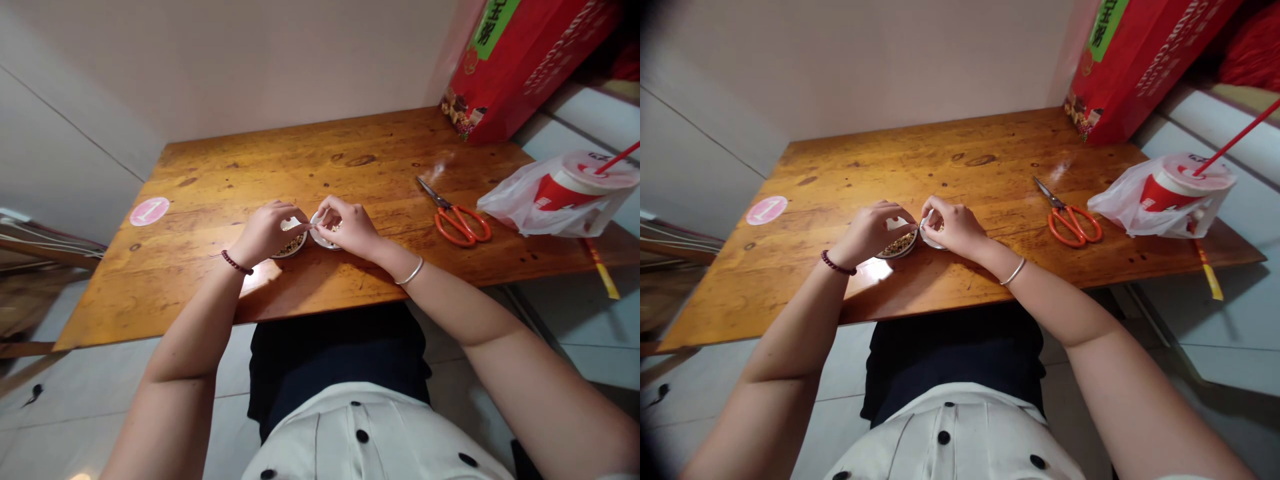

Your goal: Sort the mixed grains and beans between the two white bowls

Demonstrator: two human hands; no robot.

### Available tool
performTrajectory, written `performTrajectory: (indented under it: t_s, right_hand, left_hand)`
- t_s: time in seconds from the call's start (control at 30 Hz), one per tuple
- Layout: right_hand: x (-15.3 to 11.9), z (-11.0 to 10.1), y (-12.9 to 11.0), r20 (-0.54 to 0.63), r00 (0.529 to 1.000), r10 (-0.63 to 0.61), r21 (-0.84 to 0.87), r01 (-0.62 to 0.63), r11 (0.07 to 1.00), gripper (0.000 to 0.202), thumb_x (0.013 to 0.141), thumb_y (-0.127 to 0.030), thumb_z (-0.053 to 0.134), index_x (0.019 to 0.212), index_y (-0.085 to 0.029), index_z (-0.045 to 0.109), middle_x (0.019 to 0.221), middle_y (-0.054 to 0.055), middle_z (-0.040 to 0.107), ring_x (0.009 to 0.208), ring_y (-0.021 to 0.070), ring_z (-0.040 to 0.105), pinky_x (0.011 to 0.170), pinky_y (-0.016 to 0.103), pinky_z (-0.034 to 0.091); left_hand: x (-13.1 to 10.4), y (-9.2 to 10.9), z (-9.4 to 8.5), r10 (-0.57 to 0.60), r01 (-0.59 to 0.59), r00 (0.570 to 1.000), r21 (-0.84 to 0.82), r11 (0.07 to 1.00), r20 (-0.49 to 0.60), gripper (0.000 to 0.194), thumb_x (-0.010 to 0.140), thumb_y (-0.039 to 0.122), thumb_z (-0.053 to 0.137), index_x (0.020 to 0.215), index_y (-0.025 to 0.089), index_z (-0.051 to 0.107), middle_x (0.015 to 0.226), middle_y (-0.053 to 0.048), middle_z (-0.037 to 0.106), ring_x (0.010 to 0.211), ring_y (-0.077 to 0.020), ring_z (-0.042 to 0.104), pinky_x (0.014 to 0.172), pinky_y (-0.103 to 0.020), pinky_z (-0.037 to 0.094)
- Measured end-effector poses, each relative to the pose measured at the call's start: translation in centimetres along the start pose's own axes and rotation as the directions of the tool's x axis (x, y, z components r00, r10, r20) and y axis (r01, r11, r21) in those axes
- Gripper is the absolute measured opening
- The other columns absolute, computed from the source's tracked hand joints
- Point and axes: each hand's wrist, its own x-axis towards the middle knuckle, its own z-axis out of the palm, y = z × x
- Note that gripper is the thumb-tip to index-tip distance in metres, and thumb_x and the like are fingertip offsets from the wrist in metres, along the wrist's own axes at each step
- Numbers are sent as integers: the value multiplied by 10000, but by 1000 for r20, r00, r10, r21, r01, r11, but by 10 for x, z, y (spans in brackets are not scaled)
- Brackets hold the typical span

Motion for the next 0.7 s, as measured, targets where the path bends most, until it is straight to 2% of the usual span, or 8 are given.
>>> performTrajectory:
  t_s: [0.4, 0.53, 0.7]
  right_hand:
    - [0, 0, 2, 13, 1000, -2, 25, 1, 1000, 227, 788, -189, 725, 997, -245, 657, 833, -25, 765, 800, 165, 741, 746, 271, 561]
    - [1, 1, 4, 10, 1000, -10, 16, 10, 1000, 220, 798, -195, 719, 1012, -238, 692, 887, -17, 774, 798, 156, 738, 745, 266, 564]
    - [2, 2, 6, 15, 1000, -17, -38, 18, 999, 98, 832, -234, 697, 928, -228, 721, 889, -13, 771, 790, 154, 727, 740, 271, 554]
  left_hand:
    - [1, 7, 3, 40, -40, 999, -3, 999, 1, 287, 980, 394, 542, 938, 188, 737, 869, -63, 702, 814, -190, 588, 743, -286, 444]
    - [0, 9, 2, 34, -34, 999, 98, 995, 6, 266, 982, 370, 535, 999, 200, 740, 923, -69, 713, 862, -211, 581, 777, -310, 451]
    - [-2, 11, 0, 36, -33, 999, 238, 971, -7, 253, 984, 325, 519, 979, 202, 740, 895, -80, 710, 889, -236, 573, 755, -327, 448]
